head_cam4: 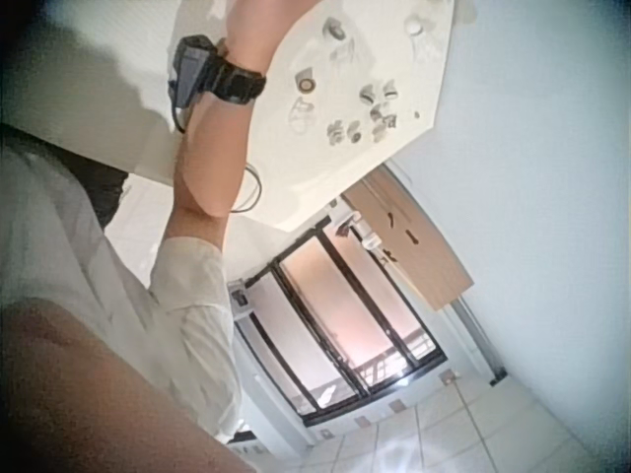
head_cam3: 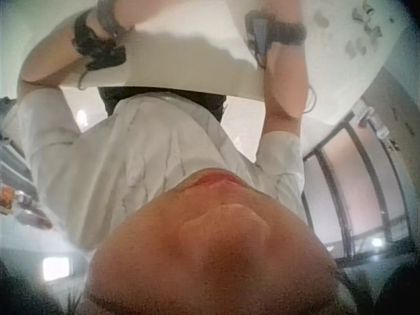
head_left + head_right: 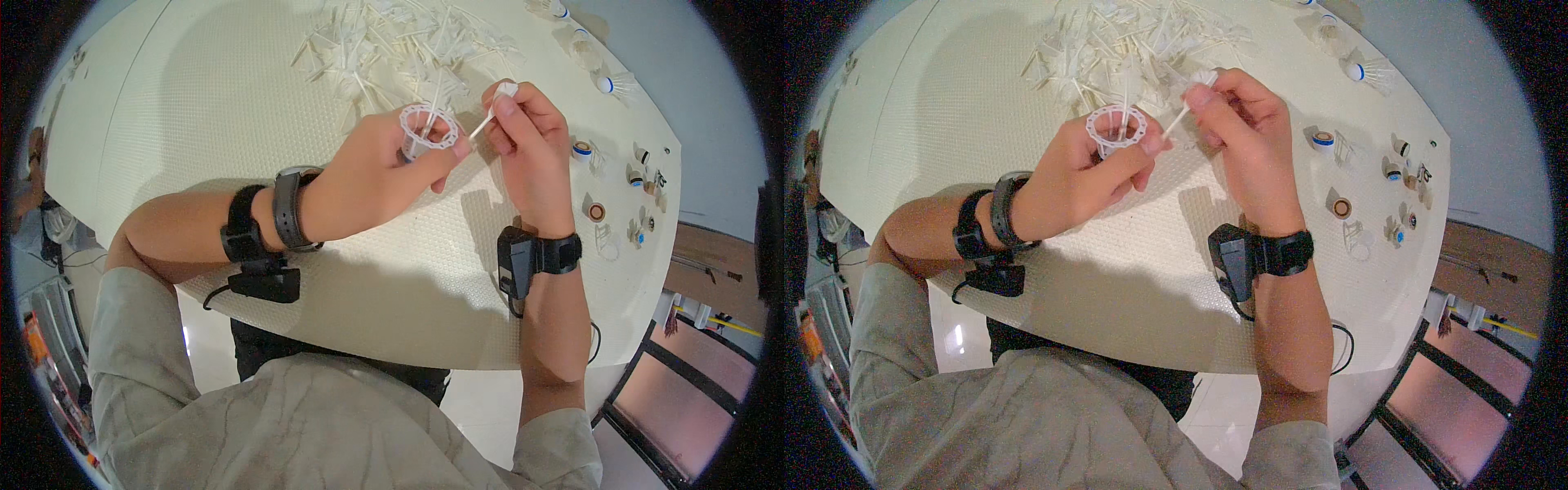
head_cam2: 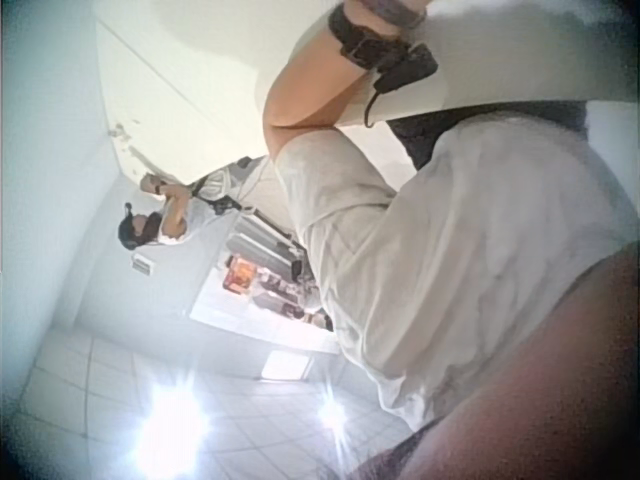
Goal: The person inserts white feathers into the holes of a shuttlecock base by hand, securing them one by one until a full ring is formed.
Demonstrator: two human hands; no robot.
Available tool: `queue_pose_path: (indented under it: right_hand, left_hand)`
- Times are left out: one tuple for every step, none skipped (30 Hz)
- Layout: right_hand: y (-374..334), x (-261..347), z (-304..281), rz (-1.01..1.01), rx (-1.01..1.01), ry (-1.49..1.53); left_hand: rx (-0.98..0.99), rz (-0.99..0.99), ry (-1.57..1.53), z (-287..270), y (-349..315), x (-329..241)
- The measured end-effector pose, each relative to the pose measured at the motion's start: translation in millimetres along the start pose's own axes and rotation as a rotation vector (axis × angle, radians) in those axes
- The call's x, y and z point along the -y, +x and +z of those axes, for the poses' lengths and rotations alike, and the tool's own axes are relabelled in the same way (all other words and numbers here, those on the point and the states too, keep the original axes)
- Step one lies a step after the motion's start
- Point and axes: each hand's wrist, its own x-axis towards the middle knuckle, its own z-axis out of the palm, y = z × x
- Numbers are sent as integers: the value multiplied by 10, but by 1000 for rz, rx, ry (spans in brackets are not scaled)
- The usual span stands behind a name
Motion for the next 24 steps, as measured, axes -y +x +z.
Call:
queue_pose_path:
  right_hand:
    - [3, 0, -9, -1, 2, 1]
    - [6, 2, -17, 0, 27, -15]
    - [-1, -2, -27, 4, 48, -31]
    - [-4, 0, -24, 5, 45, -32]
    - [-4, 7, -10, -7, 45, 12]
    - [12, 14, 7, -20, 50, 57]
    - [16, 18, 32, -22, 52, 57]
    - [11, 20, 62, -26, 51, 22]
    - [-5, 23, 73, -28, 46, -15]
    - [-19, 19, 63, -28, 43, -18]
    - [-34, 8, 49, -46, 108, -82]
    - [-35, 0, 44, -67, 177, -142]
    - [-30, -1, 36, -69, 178, -140]
    - [-24, 0, 25, -43, 112, -201]
    - [-28, -1, 16, -15, 43, -265]
    - [-27, -4, 20, -14, 41, -265]
    - [-23, -7, 30, -26, 42, -239]
    - [-14, -12, 29, -38, 42, -214]
    - [-8, -16, 17, -37, 41, -214]
    - [-3, -21, 1, -35, 30, -206]
    - [-7, -22, -5, -33, 20, -197]
    - [-10, -19, 4, -33, 20, -197]
    - [-11, -12, 21, -48, -13, -176]
    - [-6, -10, 22, -63, -47, -153]
  left_hand:
    - [-1, 1, 1, -4, 3, 16]
    - [-16, 16, -12, -7, 10, 49]
    - [-27, 28, -28, -5, 14, 74]
    - [-24, 27, -29, -5, 14, 82]
    - [-45, 20, -39, -4, 14, 87]
    - [-69, 14, -46, -6, 21, 85]
    - [-71, 16, -45, 0, 25, 84]
    - [-90, 23, -58, 11, 27, 84]
    - [-105, 28, -74, 21, 29, 90]
    - [-102, 28, -76, 19, 34, 96]
    - [-89, 15, -92, 12, 38, 104]
    - [-81, 2, -104, 2, 36, 100]
    - [-83, 3, -101, 6, 30, 87]
    - [-94, -11, -113, 17, 20, 68]
    - [-103, -27, -127, 28, 14, 62]
    - [-101, -28, -127, 25, 17, 73]
    - [-96, 10, -84, 18, 25, 91]
    - [-90, 48, -42, 14, 37, 106]
    - [-88, 48, -43, 18, 40, 108]
    - [-89, 39, -39, 23, 39, 106]
    - [-89, 30, -35, 27, 32, 100]
    - [-89, 30, -35, 23, 28, 95]
    - [-87, 20, -14, 15, 24, 90]
    - [-84, 9, 9, 13, 31, 83]
